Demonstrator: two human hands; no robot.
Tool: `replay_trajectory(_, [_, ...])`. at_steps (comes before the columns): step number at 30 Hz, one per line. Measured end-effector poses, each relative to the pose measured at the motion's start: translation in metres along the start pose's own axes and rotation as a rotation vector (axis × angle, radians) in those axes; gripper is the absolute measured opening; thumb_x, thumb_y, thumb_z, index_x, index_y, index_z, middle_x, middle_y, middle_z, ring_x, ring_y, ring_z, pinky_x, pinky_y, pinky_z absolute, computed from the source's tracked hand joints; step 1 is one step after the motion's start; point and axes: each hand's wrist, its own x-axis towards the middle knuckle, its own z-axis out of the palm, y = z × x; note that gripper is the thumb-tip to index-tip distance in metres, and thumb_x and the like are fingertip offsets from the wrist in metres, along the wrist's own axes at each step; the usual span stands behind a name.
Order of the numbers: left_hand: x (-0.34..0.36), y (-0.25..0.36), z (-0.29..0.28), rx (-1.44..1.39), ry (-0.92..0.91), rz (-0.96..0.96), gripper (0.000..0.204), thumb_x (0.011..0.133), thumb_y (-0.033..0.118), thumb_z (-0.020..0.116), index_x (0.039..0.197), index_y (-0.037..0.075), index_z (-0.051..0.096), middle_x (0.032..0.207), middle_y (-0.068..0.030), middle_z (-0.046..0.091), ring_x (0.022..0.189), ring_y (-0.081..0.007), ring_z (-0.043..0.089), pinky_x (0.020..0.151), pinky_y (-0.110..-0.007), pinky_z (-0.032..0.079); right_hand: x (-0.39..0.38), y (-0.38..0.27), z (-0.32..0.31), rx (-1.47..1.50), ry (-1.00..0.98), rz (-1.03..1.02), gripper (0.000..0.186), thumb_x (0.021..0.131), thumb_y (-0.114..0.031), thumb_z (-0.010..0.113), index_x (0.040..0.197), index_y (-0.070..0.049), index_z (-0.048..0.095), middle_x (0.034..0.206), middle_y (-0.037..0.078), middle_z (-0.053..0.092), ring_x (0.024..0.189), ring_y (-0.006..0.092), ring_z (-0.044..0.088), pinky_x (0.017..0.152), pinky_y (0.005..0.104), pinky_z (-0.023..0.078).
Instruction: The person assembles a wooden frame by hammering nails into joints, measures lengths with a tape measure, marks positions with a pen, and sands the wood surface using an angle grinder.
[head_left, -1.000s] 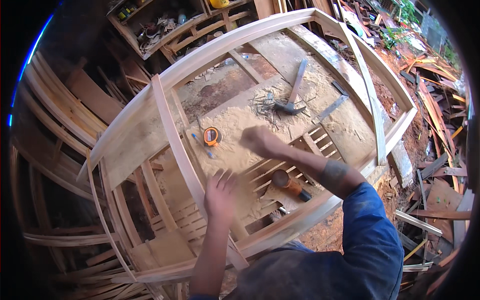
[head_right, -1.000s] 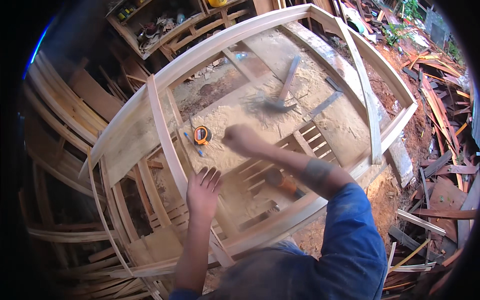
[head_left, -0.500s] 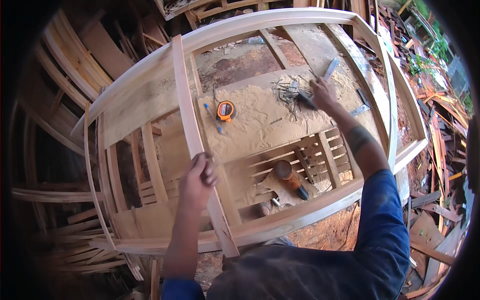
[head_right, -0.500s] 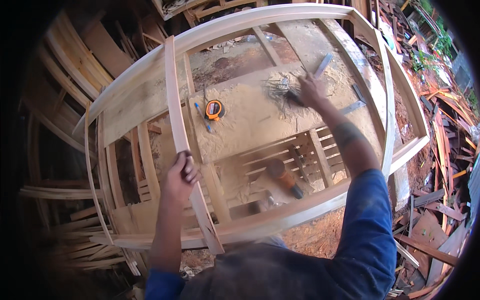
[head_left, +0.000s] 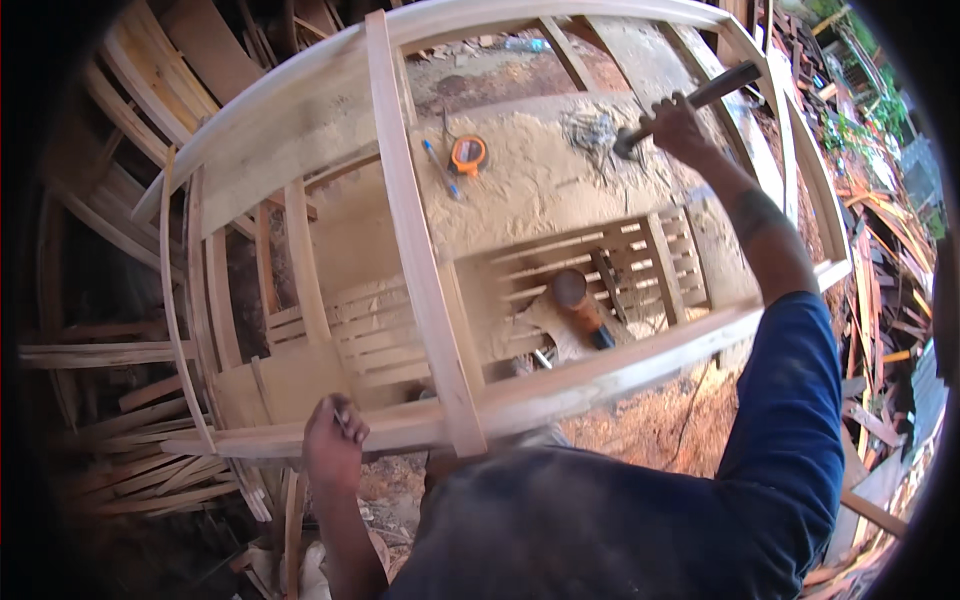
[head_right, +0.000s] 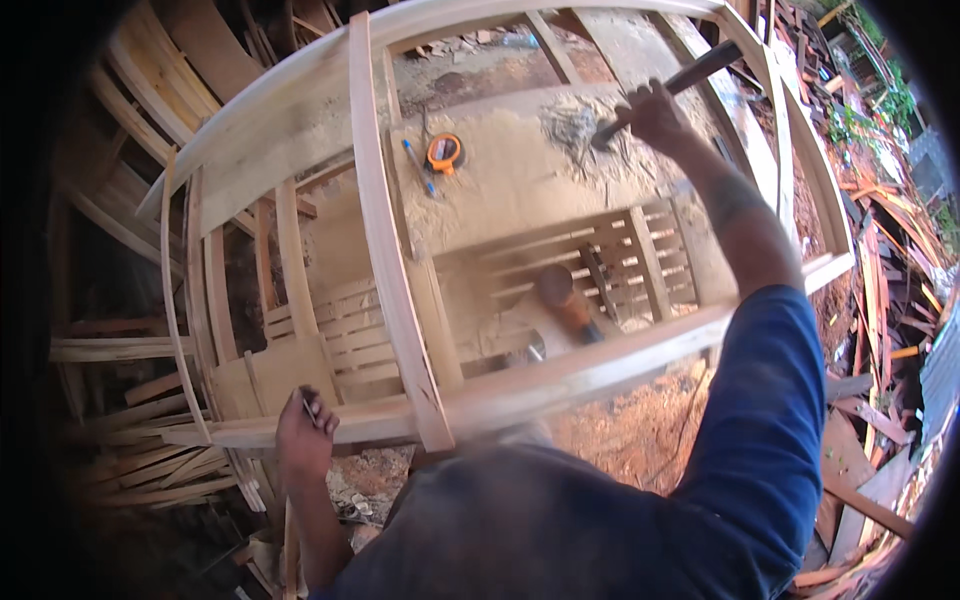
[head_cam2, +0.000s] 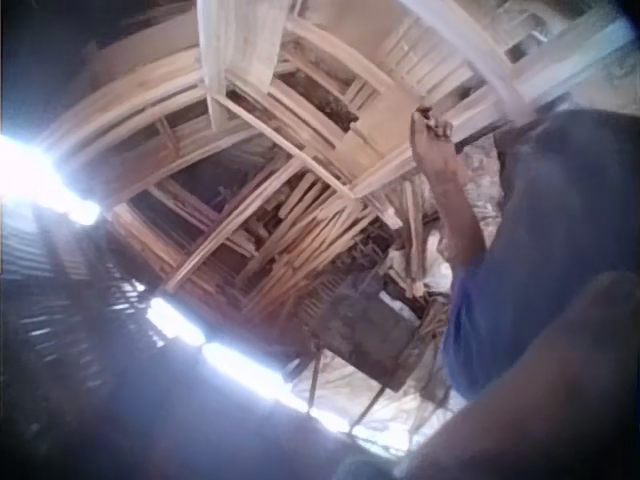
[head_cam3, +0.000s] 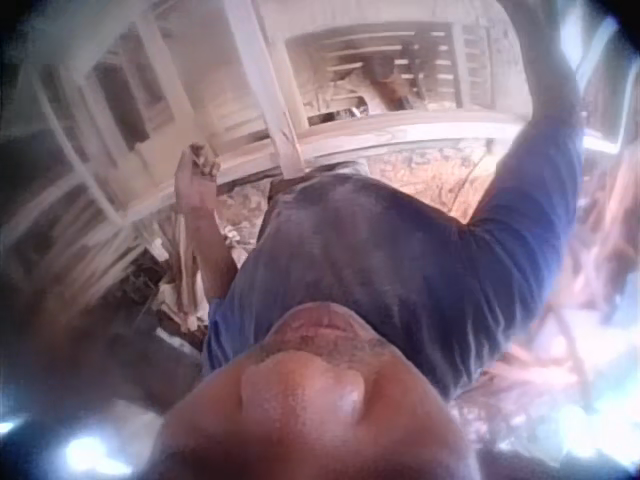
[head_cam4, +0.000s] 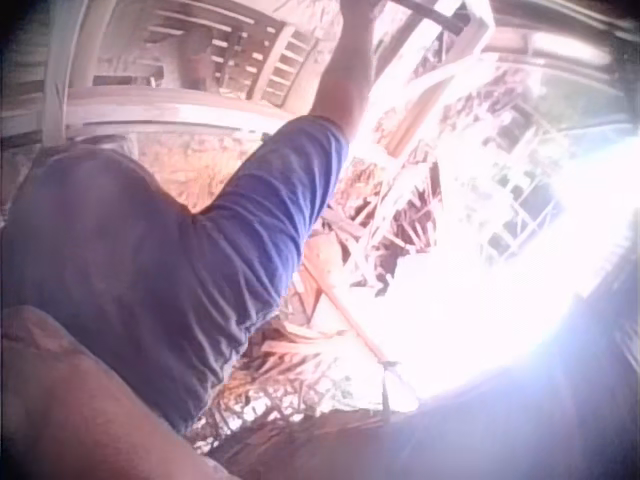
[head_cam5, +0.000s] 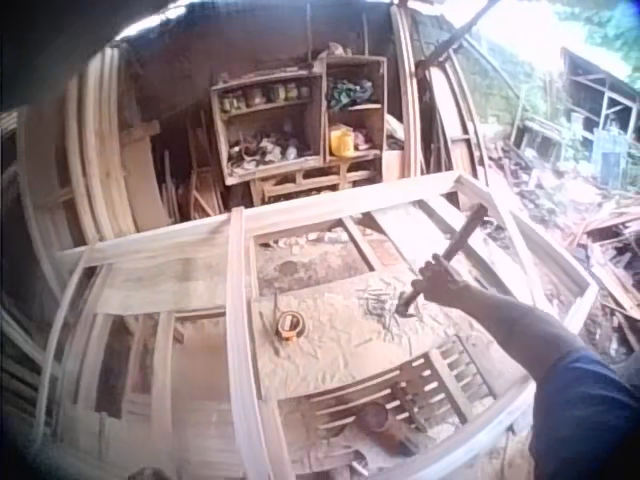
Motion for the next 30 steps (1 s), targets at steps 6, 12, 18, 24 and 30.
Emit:
replay_trajectory(6, [0.024,0.015,0.01,0.339,-0.278,-0.012,0.02,0.105,0.021,0.052,0.102,0.004,0.06,0.074,0.0022,0.049,0.051,-0.0036,0.033,0.047,-0.022,0.026,-0.109,-0.052,-0.121,0.424,-0.038,0.495,0.035,0.097,-0.044,0.06,0.1,-0.008,0.062,0.081,0.019,0.069,0.077,0.0369,0.069,0.072,0.0493,0.051])
replay_trajectory(12, [0.044,0.02,-0.002,0.662,-0.66,-0.026,0.019,0.106,0.019,0.05,0.099,0.004,0.06,0.077,-0.0012,0.058,0.054,-0.0031,0.042,0.045,-0.021,0.033,-0.271,-0.254,-0.201,1.114,0.008,1.187,0.033,0.096,-0.035,0.062,0.091,-0.002,0.059,0.066,0.003,0.054,0.055,0.0124,0.051,0.05,0.0332,0.042])
replay_trajectory(18, [0.046,-0.017,0.003,0.939,-1.135,0.496,0.015,0.103,0.013,0.052,0.101,0.001,0.06,0.08,-0.0044,0.062,0.065,-0.0088,0.054,0.059,-0.025,0.044,-0.354,-0.526,-0.284,1.572,0.142,1.781,0.014,0.094,-0.018,0.06,0.094,-0.006,0.053,0.068,0.0,0.052,0.05,0.0084,0.049,0.043,0.025,0.04])
replay_trajectory(24, [0.04,-0.017,0.046,0.969,-1.2,0.769,0.014,0.098,0.012,0.058,0.096,-0.001,0.062,0.078,-0.015,0.065,0.071,-0.03,0.063,0.066,-0.038,0.049,-0.352,-0.633,-0.343,1.253,-0.156,1.519,0.03,0.091,-0.03,0.066,0.098,-0.002,0.056,0.081,0.022,0.063,0.076,0.0376,0.064,0.068,0.0476,0.047])
replay_trajectory(30, [0.056,-0.016,0.061,1.035,-1.251,0.791,0.015,0.098,0.014,0.06,0.095,0.0,0.065,0.08,-0.0146,0.068,0.073,-0.0249,0.066,0.067,-0.038,0.05,-0.279,-0.629,-0.331,1.243,0.036,1.397,0.028,0.091,-0.028,0.065,0.098,-0.002,0.055,0.081,0.026,0.063,0.075,0.0433,0.061,0.069,0.0493,0.046])
